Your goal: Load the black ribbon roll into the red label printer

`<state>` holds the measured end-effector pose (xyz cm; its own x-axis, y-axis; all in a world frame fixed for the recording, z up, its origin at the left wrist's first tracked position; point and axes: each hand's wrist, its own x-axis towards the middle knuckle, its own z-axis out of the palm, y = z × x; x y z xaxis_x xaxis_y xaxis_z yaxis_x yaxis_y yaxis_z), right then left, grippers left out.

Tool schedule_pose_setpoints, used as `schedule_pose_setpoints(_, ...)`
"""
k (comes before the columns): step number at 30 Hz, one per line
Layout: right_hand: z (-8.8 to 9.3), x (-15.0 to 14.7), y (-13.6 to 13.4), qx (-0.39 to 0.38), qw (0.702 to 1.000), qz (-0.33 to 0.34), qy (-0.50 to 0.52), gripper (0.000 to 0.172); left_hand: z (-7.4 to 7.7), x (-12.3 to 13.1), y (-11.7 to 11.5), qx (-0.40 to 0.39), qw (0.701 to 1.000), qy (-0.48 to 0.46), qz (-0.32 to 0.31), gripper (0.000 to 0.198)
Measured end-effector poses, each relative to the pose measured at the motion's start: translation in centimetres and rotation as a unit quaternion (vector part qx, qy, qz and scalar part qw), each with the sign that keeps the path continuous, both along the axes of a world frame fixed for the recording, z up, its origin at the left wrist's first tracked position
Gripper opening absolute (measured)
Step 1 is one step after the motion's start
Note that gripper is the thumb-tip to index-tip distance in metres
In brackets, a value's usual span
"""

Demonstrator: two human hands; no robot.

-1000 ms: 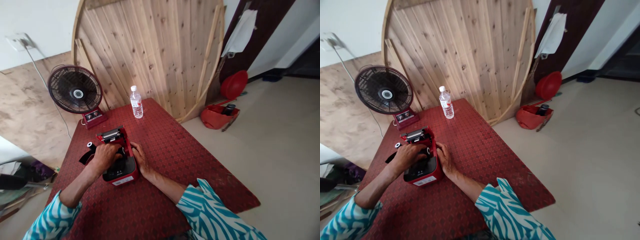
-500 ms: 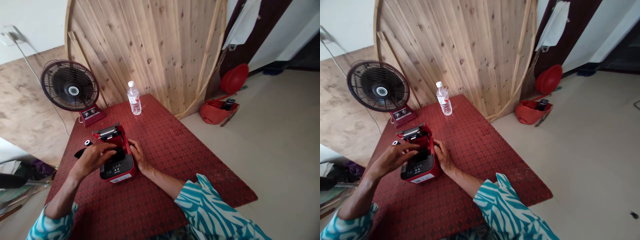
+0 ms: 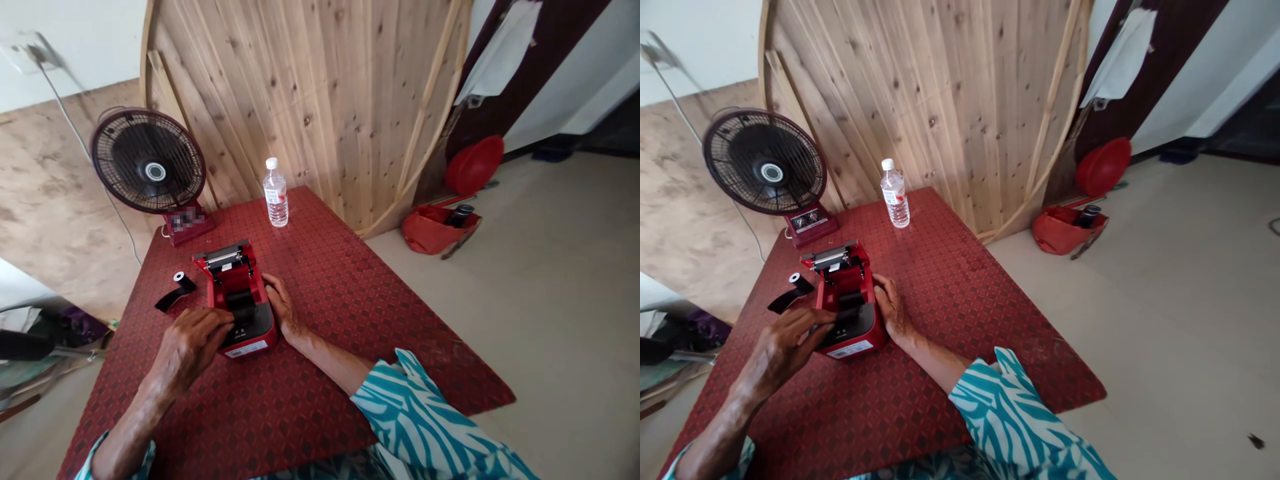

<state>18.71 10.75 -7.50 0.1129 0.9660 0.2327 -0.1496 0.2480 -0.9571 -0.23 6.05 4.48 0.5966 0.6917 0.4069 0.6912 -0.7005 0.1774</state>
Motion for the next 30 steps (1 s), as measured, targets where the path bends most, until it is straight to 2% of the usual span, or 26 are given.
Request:
schedule_pose_setpoints(5, -0.2, 0.1, -0.2, -0.020, 1.000, 0.017, 0.012, 0.040, 0.0, 0.4, -1.8, 0.054, 0.998, 0.004, -0.022, 0.018)
schedule_pose_setpoints(8, 0.3, 0.1, 0.9, -0.039, 0.999, -0.003, 0.036, 0.042, -0.4, 0.5, -2.3, 0.063, 0.998, -0.003, -0.032, 0.016)
schedule_pose_setpoints(10, 1.2, -0.1, 2.6, -0.039, 0.998, -0.018, 0.052, 0.046, -0.8, 0.4, -2.4, 0.073, 0.997, -0.010, -0.038, 0.014)
schedule_pose_setpoints(14, 4.1, -0.6, 6.2, -0.010, 0.998, 0.017, 0.054, 0.047, -1.6, 0.4, -2.6, 0.111, 0.993, -0.019, -0.031, 0.015)
schedule_pose_setpoints(16, 5.5, -0.8, 6.9, -0.026, 0.998, 0.021, 0.058, 0.047, -1.8, 0.4, -2.7, 0.128, 0.991, -0.019, -0.029, 0.015)
schedule_pose_setpoints(20, 6.9, -0.4, 5.6, -0.057, 0.998, -0.012, 0.034, 0.043, -2.1, 0.5, -3.0, 0.136, 0.990, -0.019, -0.028, 0.016)
schedule_pose_setpoints(22, 6.8, 0.0, 4.1, -0.049, 0.999, -0.012, 0.013, 0.034, -2.2, 0.5, -3.1, 0.132, 0.991, -0.019, -0.027, 0.017)
schedule_pose_setpoints(25, 6.1, 0.5, 2.1, -0.059, 0.998, -0.001, 0.039, 0.020, -2.4, 0.5, -3.2, 0.125, 0.991, -0.029, -0.027, 0.017)
schedule_pose_setpoints(28, 5.0, 0.7, 0.7, -0.091, 0.994, 0.015, 0.057, 0.027, -2.6, 0.2, -3.2, 0.098, 0.993, -0.051, -0.034, 0.018)
schedule_pose_setpoints(30, 4.6, 0.7, 0.2, -0.108, 0.992, 0.027, 0.066, 0.034, -2.7, -0.5, -2.8, 0.049, 0.994, -0.094, -0.033, 0.017)
